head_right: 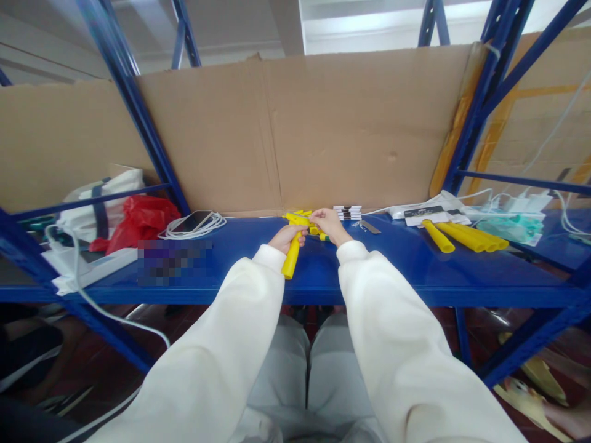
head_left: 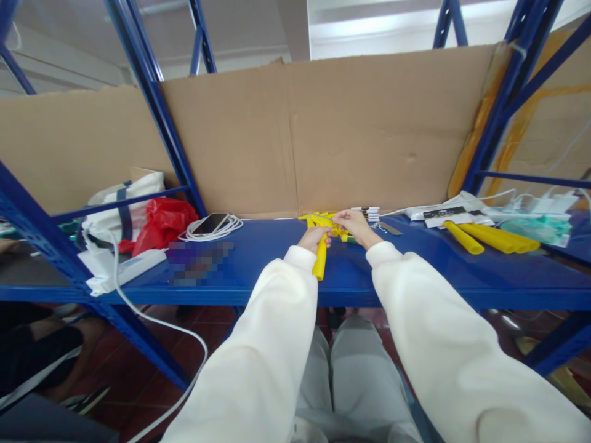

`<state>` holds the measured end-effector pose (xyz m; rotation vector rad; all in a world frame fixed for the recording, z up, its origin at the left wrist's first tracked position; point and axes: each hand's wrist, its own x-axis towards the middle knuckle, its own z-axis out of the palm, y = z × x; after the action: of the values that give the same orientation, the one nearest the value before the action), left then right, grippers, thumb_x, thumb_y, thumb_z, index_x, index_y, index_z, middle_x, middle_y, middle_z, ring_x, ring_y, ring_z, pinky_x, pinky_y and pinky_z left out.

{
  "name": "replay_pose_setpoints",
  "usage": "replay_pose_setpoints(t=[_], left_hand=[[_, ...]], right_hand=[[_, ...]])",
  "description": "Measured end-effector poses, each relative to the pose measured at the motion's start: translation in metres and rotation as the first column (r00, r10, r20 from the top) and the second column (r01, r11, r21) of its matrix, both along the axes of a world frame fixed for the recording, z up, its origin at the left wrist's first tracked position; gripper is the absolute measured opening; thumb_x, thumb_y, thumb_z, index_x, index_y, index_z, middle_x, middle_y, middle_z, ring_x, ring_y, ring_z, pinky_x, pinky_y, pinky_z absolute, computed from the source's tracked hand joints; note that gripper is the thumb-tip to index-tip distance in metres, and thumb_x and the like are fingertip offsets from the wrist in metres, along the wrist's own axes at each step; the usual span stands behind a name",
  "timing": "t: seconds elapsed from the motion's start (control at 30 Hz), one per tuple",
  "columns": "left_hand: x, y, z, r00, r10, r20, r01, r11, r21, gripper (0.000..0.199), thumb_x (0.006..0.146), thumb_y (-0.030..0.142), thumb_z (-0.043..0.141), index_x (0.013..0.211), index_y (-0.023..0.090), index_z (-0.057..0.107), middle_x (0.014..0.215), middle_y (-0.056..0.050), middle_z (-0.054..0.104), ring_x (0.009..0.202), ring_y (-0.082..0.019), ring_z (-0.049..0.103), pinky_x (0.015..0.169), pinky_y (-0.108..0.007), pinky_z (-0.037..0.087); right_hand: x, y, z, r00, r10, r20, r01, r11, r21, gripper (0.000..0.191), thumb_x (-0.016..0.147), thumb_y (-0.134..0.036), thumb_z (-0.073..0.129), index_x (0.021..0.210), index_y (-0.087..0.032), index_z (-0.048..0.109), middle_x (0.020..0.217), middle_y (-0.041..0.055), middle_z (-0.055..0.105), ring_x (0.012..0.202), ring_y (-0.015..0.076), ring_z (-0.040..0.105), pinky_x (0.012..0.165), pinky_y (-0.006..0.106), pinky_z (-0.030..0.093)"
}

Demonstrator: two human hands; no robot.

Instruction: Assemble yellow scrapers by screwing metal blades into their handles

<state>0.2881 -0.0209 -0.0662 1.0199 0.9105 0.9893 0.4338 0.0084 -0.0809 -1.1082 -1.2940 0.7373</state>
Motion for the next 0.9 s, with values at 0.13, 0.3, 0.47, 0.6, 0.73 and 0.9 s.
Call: replay_pose_setpoints(t=[0.13,0.3,0.47,0.6,0.73,0.9], left_hand=[[0.0,0.0,-0.001,1.0,-0.007,-0.015,0.007,1.0,0.012,0.021,0.092,0.001,0.063,0.082,0.019,0.056,0.053,0.008,0.049,0.038,-0.007,0.04,0.043,-0.018,0.03],[0.0,-0.002,0.0,0.999,-0.016,-0.035,0.017,1.0,0.019,0.021,0.092,0.001,0.064,0.082,0.018,0.057,0.052,0.009,0.048,0.038,-0.006,0.039,0.043,-0.018,0.031],[-0.001,-0.003,0.001,0.999,-0.002,-0.037,0.003,0.999,0.038,0.021,0.093,0.001,0.062,0.081,0.018,0.058,0.052,0.008,0.049,0.038,-0.006,0.04,0.043,-0.018,0.032],[0.0,-0.003,0.001,0.999,0.0,-0.045,0.003,0.999,0.052,0.025,0.093,-0.001,0.062,0.078,0.018,0.056,0.05,0.008,0.049,0.036,-0.006,0.04,0.042,-0.018,0.032],[0.002,-0.003,-0.001,0.998,0.005,-0.065,0.0,0.997,0.078,0.027,0.091,-0.001,0.065,0.075,0.018,0.056,0.049,0.007,0.049,0.035,-0.007,0.04,0.039,-0.018,0.032],[0.001,-0.002,-0.002,0.996,-0.005,-0.091,0.014,0.995,0.103,0.027,0.088,-0.001,0.069,0.074,0.018,0.056,0.05,0.007,0.05,0.035,-0.007,0.041,0.04,-0.019,0.033]], right_hand=[[0.001,-0.007,-0.004,1.0,0.022,0.0,-0.022,1.0,-0.02,0.025,0.069,-0.017,0.085,0.064,-0.02,0.061,0.057,-0.0043,0.061,0.051,0.0077,0.049,0.051,0.02,0.044],[0.001,-0.012,-0.003,0.999,0.052,-0.006,-0.052,0.996,-0.068,0.024,0.073,-0.013,0.084,0.065,-0.019,0.062,0.056,-0.0053,0.059,0.05,0.0063,0.047,0.05,0.018,0.042],[0.001,-0.013,-0.005,0.997,0.072,-0.02,-0.074,0.992,-0.098,0.027,0.073,-0.017,0.089,0.066,-0.018,0.062,0.056,-0.0046,0.058,0.05,0.0075,0.048,0.052,0.02,0.044],[0.003,-0.013,-0.004,0.985,0.141,-0.098,-0.154,0.977,-0.144,0.028,0.075,-0.01,0.088,0.064,-0.017,0.063,0.057,-0.0027,0.059,0.05,0.0067,0.047,0.051,0.019,0.041],[0.006,-0.014,-0.003,0.974,0.167,-0.151,-0.192,0.967,-0.168,0.027,0.075,-0.005,0.085,0.062,-0.016,0.064,0.058,-0.0013,0.061,0.052,0.007,0.049,0.051,0.018,0.042],[0.007,-0.015,-0.004,0.973,0.175,-0.15,-0.202,0.961,-0.191,0.026,0.075,-0.003,0.083,0.061,-0.017,0.065,0.057,-0.0014,0.061,0.052,0.0075,0.049,0.052,0.019,0.042]])
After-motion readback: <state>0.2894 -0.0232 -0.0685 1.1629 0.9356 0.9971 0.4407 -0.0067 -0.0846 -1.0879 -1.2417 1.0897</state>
